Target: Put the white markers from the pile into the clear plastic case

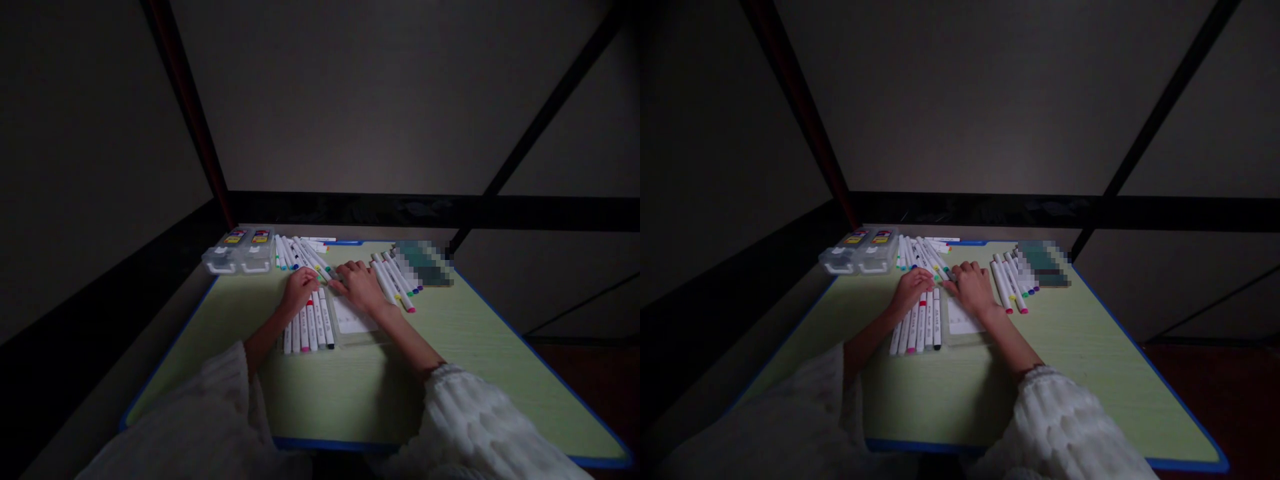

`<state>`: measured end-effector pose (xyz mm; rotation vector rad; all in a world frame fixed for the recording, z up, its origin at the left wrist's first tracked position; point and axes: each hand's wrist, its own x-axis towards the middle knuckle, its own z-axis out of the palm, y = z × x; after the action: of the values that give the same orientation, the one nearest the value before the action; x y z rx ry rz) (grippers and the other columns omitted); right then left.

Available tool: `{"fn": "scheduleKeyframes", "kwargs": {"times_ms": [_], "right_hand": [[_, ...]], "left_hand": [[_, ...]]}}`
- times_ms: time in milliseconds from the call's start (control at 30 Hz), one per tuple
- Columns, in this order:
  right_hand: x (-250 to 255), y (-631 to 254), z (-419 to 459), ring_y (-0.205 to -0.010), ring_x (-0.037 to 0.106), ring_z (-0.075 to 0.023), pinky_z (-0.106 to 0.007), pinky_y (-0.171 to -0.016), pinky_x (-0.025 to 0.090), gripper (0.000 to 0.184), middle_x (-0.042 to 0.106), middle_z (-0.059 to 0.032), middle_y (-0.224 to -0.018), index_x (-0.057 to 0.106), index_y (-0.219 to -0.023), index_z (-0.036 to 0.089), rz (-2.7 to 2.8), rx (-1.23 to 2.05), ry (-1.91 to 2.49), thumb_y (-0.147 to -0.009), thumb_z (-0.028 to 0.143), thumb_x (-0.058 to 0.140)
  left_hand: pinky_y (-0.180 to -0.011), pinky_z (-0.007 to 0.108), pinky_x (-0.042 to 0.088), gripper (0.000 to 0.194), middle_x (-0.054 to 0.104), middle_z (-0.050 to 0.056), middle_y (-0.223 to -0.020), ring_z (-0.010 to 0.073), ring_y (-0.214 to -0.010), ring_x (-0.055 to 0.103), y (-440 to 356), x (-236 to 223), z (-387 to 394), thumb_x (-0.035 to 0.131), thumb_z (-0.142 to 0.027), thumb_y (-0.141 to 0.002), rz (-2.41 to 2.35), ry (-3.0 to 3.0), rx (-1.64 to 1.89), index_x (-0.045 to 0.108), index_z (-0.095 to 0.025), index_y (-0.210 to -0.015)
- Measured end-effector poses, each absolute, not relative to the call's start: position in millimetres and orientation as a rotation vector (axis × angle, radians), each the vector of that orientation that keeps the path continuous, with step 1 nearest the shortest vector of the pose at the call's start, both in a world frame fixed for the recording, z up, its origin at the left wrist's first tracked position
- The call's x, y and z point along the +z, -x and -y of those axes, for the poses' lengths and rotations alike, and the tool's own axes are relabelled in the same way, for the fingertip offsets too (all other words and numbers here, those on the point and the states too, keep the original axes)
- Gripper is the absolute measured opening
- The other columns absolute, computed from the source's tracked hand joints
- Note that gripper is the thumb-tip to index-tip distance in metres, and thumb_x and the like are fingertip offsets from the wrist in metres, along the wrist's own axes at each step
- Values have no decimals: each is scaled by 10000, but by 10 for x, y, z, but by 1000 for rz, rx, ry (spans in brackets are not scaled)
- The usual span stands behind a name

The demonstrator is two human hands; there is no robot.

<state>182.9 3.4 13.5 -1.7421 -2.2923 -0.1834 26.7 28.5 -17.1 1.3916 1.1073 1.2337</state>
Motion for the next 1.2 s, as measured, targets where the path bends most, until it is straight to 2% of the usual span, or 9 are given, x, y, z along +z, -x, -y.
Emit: {"fn": "scheduleKeyframes", "kwargs": {"times_ms": [233, 600, 1200], "right_hand": [[22, -1829, -9, -1000, 446, -245, -391, -837, 283, 474, 574, -100, -1028, 537, -1046, 207, 2354, -135, 1720, -867, 515, 225], [-17, -1839, -3, -1038, 437, -246, -449, -909, 214, 525, 574, -98, -1052, 561, -1045, 208, 2372, -66, 1753, -859, 541, 200], [-20, -1842, 12, -994, 479, -237, -446, -912, 220, 465, 556, -94, -1052, 584, -1016, 209, 2346, -42, 1754, -875, 490, 242]], "left_hand": [[-535, 208, 423, 105, 542, -46, -546, 91, -517, 543, -270, -204, -306, 514, -88, -589, -1116, -1423, 1229, 510, -142, -678], [-550, 212, 423, 113, 562, -37, -560, 94, -530, 546, -266, -207, -300, 499, -84, -582, -1122, -1441, 1214, 505, -148, -675], [-529, 216, 424, 89, 547, -38, -545, 99, -516, 545, -281, -160, -275, 506, -93, -597, -1136, -1449, 1197, 503, -146, -668]]}}
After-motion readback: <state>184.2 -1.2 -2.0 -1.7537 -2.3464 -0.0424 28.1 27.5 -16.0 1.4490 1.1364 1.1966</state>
